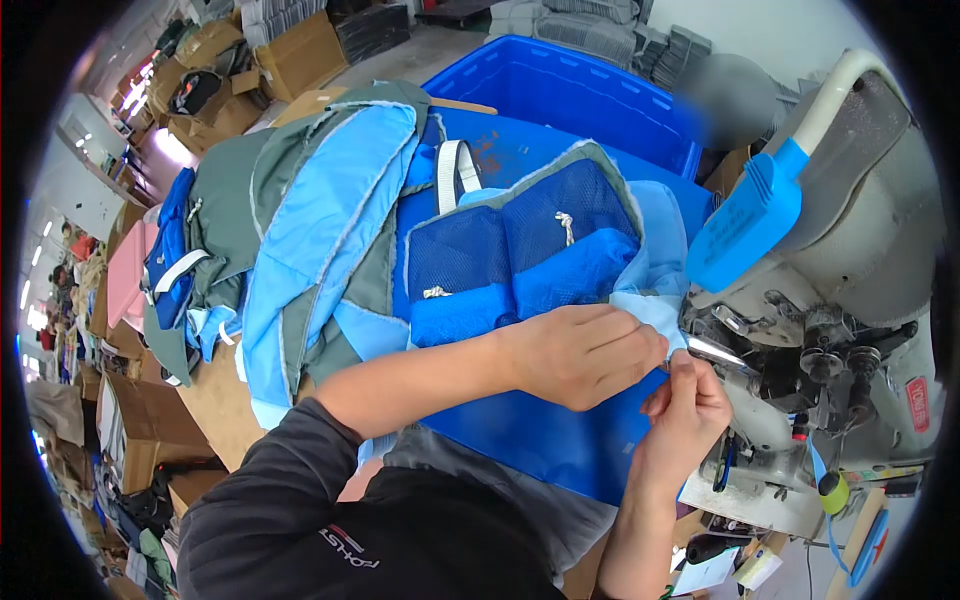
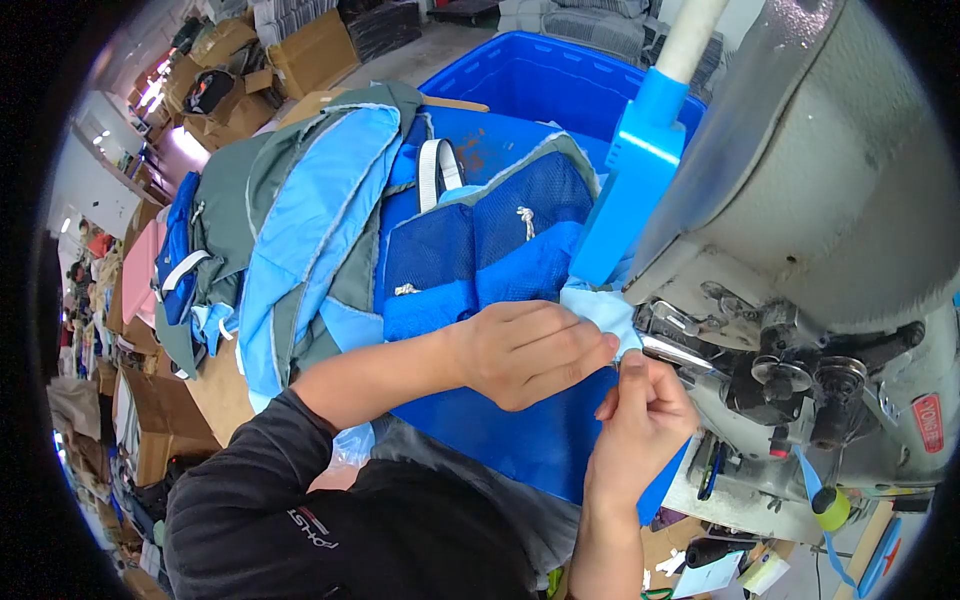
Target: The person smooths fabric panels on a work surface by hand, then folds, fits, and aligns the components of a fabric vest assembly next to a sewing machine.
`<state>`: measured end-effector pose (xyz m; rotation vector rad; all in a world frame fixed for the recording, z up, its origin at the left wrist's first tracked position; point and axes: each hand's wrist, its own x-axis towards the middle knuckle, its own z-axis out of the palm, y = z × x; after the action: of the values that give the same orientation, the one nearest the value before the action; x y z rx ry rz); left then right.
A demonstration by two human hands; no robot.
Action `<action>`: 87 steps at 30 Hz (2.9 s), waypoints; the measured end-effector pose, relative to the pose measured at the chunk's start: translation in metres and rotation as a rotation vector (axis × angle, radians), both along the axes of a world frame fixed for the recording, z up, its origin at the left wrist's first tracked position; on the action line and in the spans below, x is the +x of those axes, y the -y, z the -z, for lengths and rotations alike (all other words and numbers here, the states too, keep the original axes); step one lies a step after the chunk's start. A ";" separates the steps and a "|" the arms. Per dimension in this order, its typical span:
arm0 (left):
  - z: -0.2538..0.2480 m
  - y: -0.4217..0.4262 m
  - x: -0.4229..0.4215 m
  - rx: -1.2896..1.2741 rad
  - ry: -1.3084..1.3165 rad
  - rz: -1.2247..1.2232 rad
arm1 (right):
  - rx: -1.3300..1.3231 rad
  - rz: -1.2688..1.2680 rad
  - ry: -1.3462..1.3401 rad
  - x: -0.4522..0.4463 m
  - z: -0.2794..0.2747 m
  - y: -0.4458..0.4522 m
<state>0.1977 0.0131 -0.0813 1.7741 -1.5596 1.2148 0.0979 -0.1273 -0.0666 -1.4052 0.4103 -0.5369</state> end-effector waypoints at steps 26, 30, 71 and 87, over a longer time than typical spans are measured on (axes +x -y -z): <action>-0.006 0.004 0.016 0.114 -0.029 -0.017 | -0.427 -0.237 -0.236 -0.088 -0.029 0.073; -0.002 0.006 0.016 0.094 -0.059 0.014 | -0.768 0.382 0.072 -0.138 -0.069 0.138; -0.001 0.009 0.025 0.067 -0.064 0.063 | -0.779 0.482 -0.733 -0.136 -0.280 0.460; -0.002 0.010 0.026 0.067 -0.091 0.071 | -0.884 0.562 -0.143 -0.211 -0.144 0.550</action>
<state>0.2238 0.0028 -0.0792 1.7742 -1.6131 1.0456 -0.1127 -0.6768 0.0774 -2.1937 0.7436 -1.1709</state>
